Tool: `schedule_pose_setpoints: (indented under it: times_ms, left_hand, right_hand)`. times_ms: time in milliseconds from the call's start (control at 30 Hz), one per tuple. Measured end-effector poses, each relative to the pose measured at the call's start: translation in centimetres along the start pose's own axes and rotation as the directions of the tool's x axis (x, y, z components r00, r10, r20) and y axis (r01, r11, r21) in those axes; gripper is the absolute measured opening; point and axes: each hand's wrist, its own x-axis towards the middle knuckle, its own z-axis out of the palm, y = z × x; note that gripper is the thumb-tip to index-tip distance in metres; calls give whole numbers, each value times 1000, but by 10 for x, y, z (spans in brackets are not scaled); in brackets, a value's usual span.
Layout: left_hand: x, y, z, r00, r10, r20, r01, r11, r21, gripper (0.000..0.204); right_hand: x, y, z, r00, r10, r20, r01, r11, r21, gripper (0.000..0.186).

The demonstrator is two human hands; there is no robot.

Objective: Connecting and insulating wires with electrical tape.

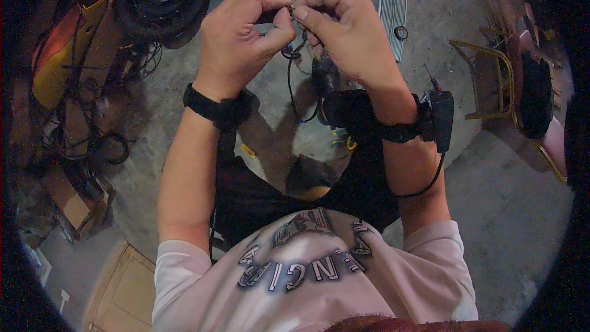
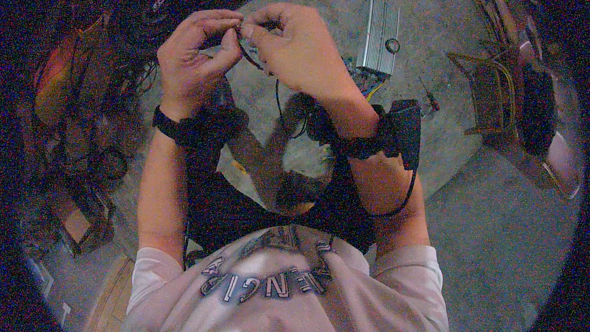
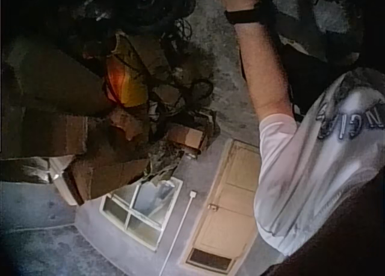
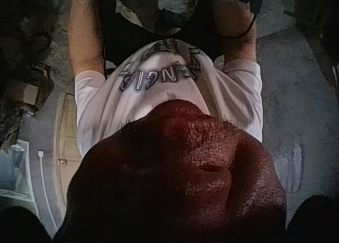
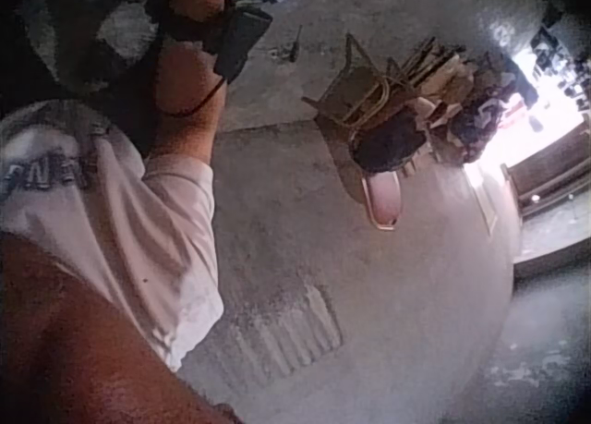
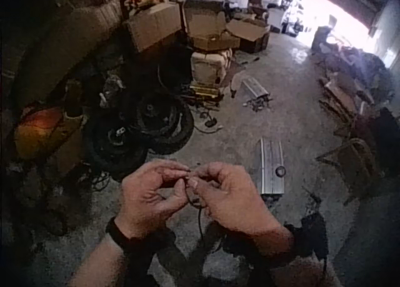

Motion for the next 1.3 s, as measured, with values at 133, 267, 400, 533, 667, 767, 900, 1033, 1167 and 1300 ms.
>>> schedule_pose_setpoints:
  times_ms: [133,267,400,533,667,767,900,1033,1167,1300]
  left_hand:
    - [2,2,-1,999,37,10,-38,998,54,11]
    - [3,0,0,999,30,-14,-30,999,31,9]
    - [3,0,-1,1000,12,-23,-12,1000,-28,7]
    - [5,0,-1,1000,12,-27,-12,1000,-1,6]
    - [6,7,-3,991,-136,-10,135,987,-89,4]
    - [5,10,-4,977,-209,39,212,968,-137,6]
    - [3,9,-1,940,-326,99,340,909,-242,9]
    - [2,10,0,916,-383,118,401,871,-285,11]
    - [0,8,1,915,-390,99,400,856,-327,12]
    - [1,5,0,889,-430,157,458,831,-316,13]
  right_hand:
    - [0,-4,0,1000,11,7,-11,1000,7,26]
    - [0,-4,-2,999,13,33,-14,1000,21,28]
    - [1,-3,-3,997,43,67,-44,999,17,28]
    - [-1,-10,-4,993,83,82,-88,994,61,25]
    - [-1,-12,-6,993,87,83,-92,994,54,24]
    - [-1,-8,-8,993,79,82,-86,993,80,23]
    - [-5,-2,-10,997,55,47,-59,994,96,28]
    - [-4,2,-9,1000,-8,24,6,996,93,28]
    - [-5,5,-8,999,48,15,-49,997,59,28]
    - [-2,2,-8,997,74,16,-75,995,66,28]
